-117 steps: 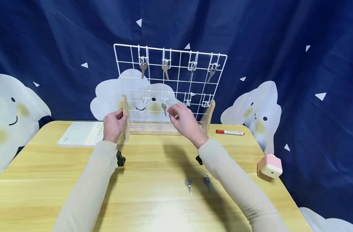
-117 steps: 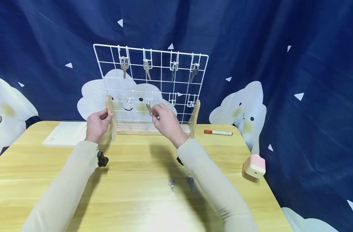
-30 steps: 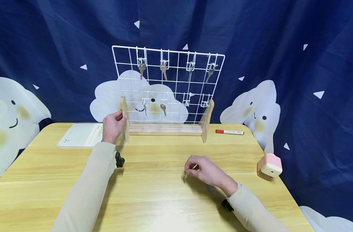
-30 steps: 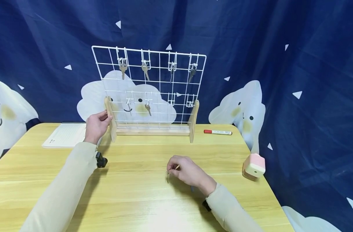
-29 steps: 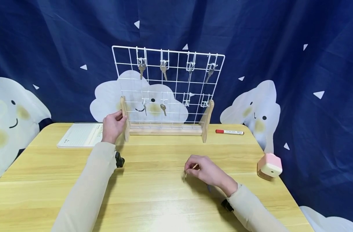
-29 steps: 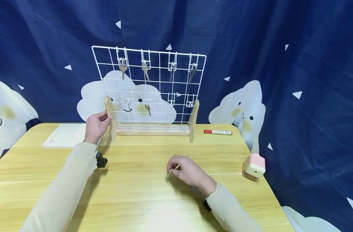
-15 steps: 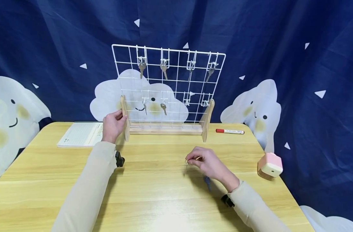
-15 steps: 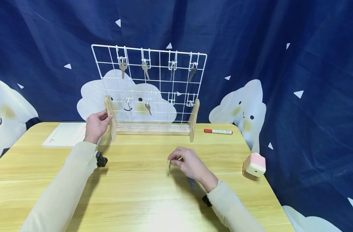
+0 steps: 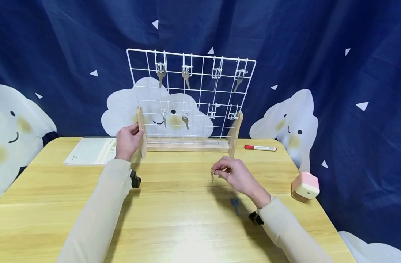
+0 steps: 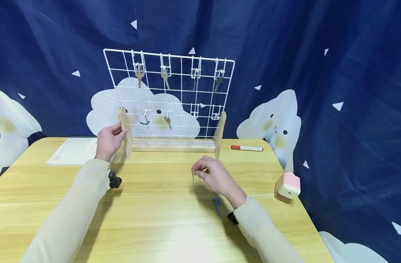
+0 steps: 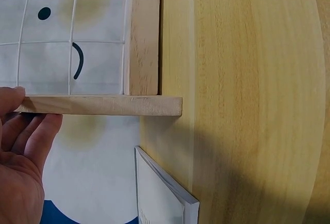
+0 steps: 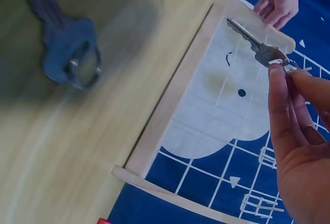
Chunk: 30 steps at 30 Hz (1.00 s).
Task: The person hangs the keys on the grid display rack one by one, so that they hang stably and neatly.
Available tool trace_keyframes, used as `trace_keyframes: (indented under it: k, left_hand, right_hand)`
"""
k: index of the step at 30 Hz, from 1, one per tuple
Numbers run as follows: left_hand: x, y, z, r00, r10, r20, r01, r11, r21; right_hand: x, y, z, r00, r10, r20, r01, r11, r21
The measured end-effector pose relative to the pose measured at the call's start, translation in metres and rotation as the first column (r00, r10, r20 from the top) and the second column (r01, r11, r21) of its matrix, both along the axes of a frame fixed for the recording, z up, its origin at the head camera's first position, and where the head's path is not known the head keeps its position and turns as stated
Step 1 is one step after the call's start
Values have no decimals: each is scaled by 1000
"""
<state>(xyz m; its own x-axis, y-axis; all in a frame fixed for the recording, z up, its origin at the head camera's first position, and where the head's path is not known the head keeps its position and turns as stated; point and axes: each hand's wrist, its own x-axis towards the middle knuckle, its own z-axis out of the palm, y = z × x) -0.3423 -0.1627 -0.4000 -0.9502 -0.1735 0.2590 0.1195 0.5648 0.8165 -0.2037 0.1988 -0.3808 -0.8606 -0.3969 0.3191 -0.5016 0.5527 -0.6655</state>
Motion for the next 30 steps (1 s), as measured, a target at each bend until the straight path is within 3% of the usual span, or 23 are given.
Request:
trace_keyframes:
  k: [14, 30]
  left_hand:
    - [3, 0, 3, 1000, 1, 20, -1, 1000, -7]
    - [3, 1, 1, 1000, 12, 11, -12, 1000, -21]
  right_hand:
    - [-31, -5, 26, 998, -53, -36, 51, 997, -51]
    - [-59, -11, 48, 973, -211, -90, 203, 975, -87]
